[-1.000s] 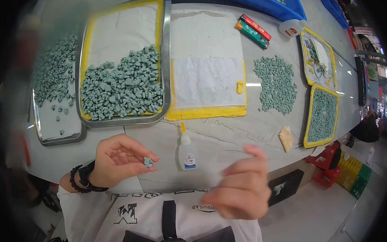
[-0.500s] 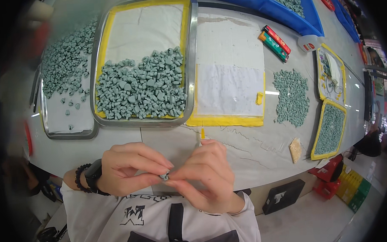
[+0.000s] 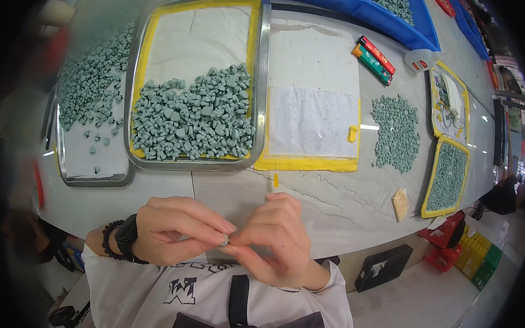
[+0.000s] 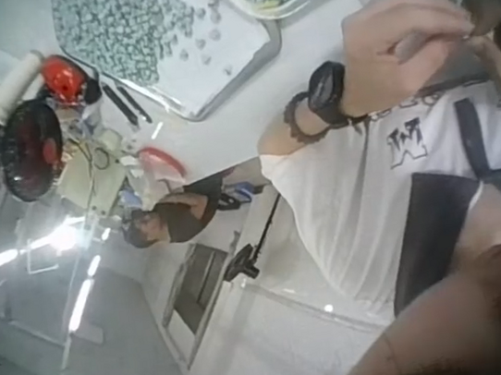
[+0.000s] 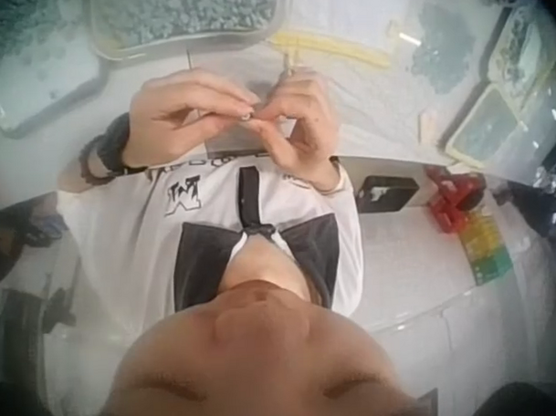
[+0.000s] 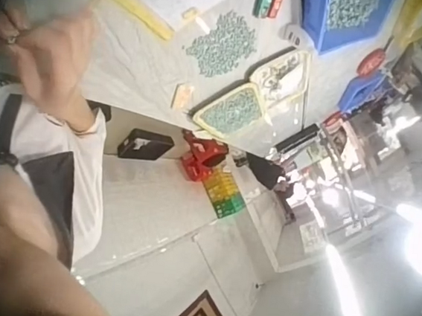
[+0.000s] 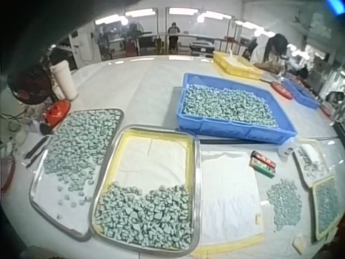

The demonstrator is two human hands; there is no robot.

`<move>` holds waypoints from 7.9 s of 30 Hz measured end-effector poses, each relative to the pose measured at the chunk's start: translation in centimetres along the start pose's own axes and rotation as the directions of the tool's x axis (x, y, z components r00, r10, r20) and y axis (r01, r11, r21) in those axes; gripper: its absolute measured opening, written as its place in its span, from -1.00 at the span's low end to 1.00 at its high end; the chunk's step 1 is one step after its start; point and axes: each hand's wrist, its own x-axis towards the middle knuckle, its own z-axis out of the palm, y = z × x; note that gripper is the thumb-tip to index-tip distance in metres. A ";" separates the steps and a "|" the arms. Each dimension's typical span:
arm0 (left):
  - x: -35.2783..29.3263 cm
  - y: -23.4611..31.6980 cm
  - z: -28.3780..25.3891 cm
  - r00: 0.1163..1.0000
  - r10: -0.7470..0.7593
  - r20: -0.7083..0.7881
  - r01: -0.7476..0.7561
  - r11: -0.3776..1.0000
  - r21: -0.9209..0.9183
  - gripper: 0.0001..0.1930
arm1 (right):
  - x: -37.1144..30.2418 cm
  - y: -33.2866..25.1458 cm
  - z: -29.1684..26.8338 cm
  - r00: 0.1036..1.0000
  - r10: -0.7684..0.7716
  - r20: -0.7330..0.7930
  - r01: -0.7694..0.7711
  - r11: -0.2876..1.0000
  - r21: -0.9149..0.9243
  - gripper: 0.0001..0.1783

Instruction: Apply glue to small green components and assemble them on a workbench.

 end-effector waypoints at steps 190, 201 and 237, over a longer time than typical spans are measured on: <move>-0.5 -1.6 0.9 0.910 -0.414 0.009 0.388 0.845 -0.368 -0.71 | -1.6 4.4 -12.0 0.962 0.031 -0.271 -0.233 0.613 -0.755 -0.74; -0.1 -1.7 0.5 0.877 -0.456 0.151 0.478 0.795 -0.374 -0.71 | 0.0 7.9 -15.6 0.993 0.104 -0.055 -0.103 0.547 -0.831 -0.84; -0.4 0.3 0.5 0.999 -0.034 0.024 0.032 0.996 0.085 -0.72 | -1.2 0.4 -0.2 0.999 -0.034 -0.027 0.030 0.988 -0.153 -0.70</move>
